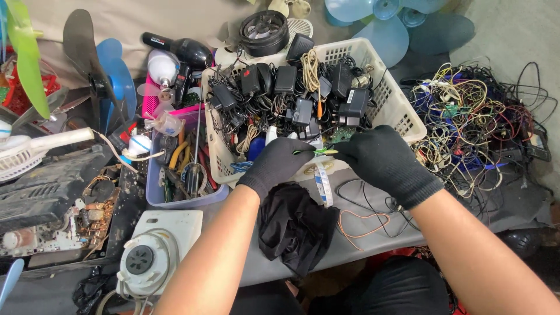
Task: The person is organizing and sorting through various electronic cables and power adapters on a cluttered workbench, including wrapping a cable and placing it in a pouch.
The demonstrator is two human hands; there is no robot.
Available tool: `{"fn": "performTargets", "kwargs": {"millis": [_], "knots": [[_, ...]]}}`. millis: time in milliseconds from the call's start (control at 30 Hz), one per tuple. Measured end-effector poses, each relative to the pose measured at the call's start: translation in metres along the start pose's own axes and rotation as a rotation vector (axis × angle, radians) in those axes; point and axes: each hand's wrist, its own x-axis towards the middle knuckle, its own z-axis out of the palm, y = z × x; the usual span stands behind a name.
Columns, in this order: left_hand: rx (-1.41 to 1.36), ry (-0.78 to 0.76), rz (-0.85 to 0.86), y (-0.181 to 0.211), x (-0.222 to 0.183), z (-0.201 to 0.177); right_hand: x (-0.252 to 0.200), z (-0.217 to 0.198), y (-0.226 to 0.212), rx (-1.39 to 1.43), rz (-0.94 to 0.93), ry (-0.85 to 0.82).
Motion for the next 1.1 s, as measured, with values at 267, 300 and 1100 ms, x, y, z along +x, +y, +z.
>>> {"fn": "performTargets", "kwargs": {"millis": [267,300,1100], "knots": [[-0.025,0.042,-0.027,0.022,-0.017,-0.006,-0.002,-0.011,0.007,0.084,0.073,-0.045],[-0.025,0.050,-0.032,0.022,-0.017,-0.006,-0.002,-0.014,0.007,0.102,0.101,-0.057],[-0.031,0.006,0.090,-0.006,0.003,0.004,0.023,-0.013,-0.008,-0.113,-0.036,-0.119]]}}
